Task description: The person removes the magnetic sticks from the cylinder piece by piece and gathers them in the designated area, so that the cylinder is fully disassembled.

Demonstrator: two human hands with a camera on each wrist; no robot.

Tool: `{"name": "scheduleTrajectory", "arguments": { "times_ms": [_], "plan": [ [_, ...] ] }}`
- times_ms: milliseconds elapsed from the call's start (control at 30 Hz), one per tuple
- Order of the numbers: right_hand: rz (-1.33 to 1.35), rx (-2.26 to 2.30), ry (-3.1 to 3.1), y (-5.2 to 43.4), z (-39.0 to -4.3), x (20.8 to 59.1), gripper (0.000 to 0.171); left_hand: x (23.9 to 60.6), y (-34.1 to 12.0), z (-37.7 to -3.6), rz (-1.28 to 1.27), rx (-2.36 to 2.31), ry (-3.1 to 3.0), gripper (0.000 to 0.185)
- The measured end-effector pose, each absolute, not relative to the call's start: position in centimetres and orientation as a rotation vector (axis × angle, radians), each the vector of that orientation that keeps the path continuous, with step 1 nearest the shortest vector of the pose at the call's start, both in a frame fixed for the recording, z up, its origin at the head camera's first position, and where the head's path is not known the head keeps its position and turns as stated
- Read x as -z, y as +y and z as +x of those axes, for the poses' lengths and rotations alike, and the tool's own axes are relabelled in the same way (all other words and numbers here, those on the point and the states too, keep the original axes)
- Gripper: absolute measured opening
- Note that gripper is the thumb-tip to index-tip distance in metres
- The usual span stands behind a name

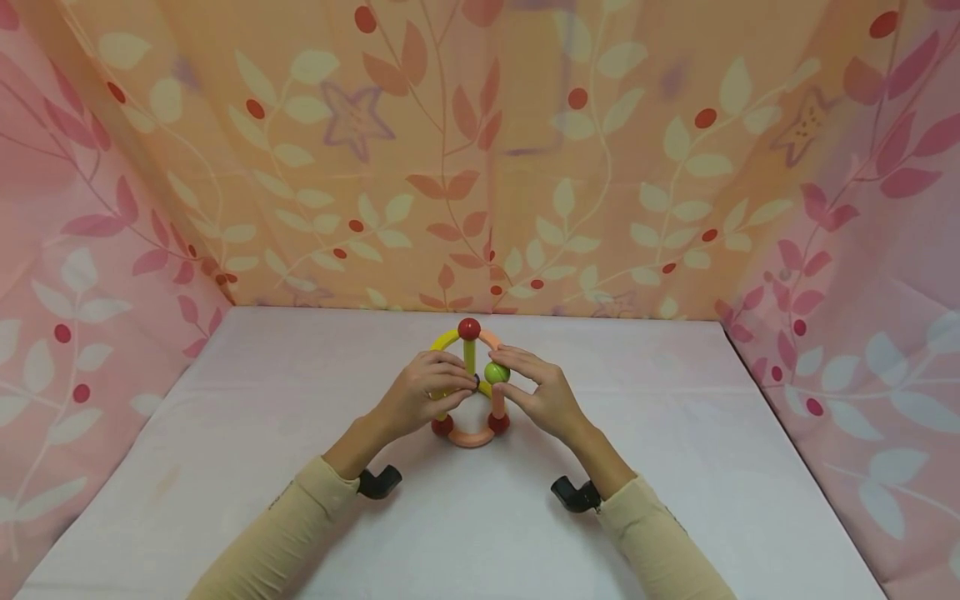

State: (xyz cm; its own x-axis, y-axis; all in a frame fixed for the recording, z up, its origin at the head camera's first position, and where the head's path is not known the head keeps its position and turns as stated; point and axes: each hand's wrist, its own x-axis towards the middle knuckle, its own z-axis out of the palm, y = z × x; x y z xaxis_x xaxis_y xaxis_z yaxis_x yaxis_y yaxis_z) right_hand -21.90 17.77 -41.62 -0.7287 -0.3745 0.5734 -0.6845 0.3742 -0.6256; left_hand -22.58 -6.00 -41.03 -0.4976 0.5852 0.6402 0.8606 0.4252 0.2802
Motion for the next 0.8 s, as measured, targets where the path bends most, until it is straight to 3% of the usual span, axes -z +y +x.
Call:
{"name": "scheduleTrajectory", "arguments": {
  "times_ms": [500, 800],
  "plan": [
    [0.911, -1.288, -2.290, 17.9, -21.7, 41.6, 0.045, 41.1, -6.4, -22.7, -1.176, 0.950, -2.191, 0.020],
    [0.855, -1.305, -2.276, 18.0, -20.3, 40.4, 0.048, 41.5, -8.1, -22.4, -1.059, 1.207, -2.183, 0.032]
  ]
}}
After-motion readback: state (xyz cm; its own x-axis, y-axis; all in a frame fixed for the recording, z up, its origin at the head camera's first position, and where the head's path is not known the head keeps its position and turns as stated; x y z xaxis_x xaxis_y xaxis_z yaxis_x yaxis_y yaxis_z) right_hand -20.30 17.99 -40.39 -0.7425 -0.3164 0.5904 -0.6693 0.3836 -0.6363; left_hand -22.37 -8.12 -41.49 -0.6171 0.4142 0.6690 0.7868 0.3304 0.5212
